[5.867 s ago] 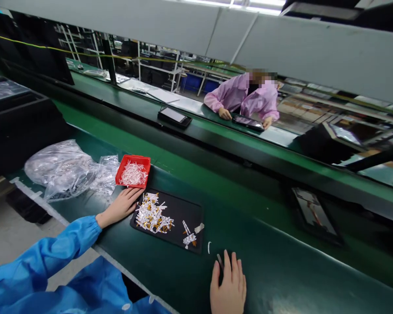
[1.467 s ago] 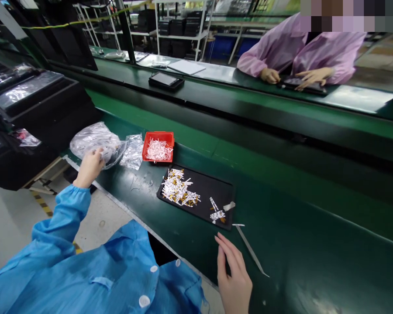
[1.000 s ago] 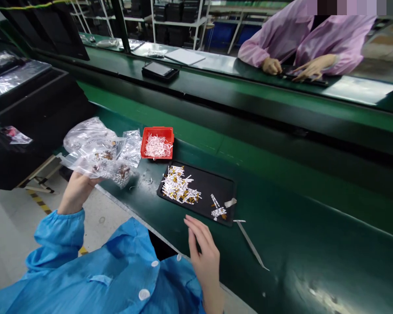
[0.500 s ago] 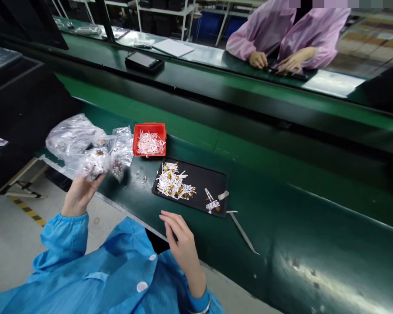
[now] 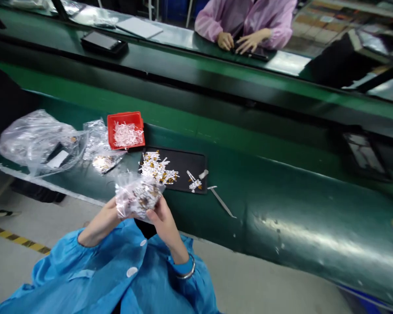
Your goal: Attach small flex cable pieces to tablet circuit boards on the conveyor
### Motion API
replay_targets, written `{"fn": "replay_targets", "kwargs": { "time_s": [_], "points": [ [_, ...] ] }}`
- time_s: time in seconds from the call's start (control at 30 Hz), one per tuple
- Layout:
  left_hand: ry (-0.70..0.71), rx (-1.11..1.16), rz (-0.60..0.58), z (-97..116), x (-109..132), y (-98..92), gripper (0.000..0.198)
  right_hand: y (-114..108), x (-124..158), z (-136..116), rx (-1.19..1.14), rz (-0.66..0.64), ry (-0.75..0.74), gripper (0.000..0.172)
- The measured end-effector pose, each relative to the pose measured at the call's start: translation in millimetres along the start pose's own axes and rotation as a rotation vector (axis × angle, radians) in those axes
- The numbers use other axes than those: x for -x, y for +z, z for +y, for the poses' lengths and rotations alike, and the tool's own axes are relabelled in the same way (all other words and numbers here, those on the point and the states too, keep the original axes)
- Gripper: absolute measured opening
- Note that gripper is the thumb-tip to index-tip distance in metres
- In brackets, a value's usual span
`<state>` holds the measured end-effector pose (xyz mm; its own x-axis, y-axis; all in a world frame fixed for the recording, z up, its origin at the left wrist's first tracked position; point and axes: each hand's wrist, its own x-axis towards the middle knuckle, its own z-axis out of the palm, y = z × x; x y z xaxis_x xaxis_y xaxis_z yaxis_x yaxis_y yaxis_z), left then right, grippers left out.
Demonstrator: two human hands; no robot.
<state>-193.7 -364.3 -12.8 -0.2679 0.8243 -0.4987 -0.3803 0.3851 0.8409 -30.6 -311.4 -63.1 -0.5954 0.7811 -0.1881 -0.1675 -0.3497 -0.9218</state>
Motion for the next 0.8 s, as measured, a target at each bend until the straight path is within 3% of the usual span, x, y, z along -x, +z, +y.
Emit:
{"fn": "replay_targets", "kwargs": {
  "time_s": [0.1, 0.23, 0.37, 0.6, 0.67, 0.8],
  "points": [
    [-0.003, -0.14, -0.116, -10.8, -1.6, 16.8, 0.069, -6.6, 4.5, 3.5, -0.013, 0.14, 0.085, 0.064],
    [0.102, -0.348, -0.17, -2.2, -14.7, 12.9, 0.051, -13.4, 12.5, -1.3, -0.073, 0.2, 0.095, 0.053],
    [0.193, -0.504, -0.173, 12.5, -24.1, -3.4, 0.037, -15.9, 15.5, -12.3, -0.158, 0.171, 0.124, 0.048],
    [0.105, -0.489, -0.318, 32.3, -25.8, -17.7, 0.043, -26.1, 17.3, -23.3, -0.165, 0.047, 0.13, 0.048],
    [0.095, -0.464, -0.402, 37.5, -29.5, -18.6, 0.037, -30.2, 17.9, -24.5, -0.092, 0.005, 0.136, 0.05],
    [-0.084, -0.354, -0.637, 44.2, -38.1, -18.7, 0.032, -37.2, 19.2, -24.8, 0.04, -0.051, 0.147, 0.054]
  ]
}}
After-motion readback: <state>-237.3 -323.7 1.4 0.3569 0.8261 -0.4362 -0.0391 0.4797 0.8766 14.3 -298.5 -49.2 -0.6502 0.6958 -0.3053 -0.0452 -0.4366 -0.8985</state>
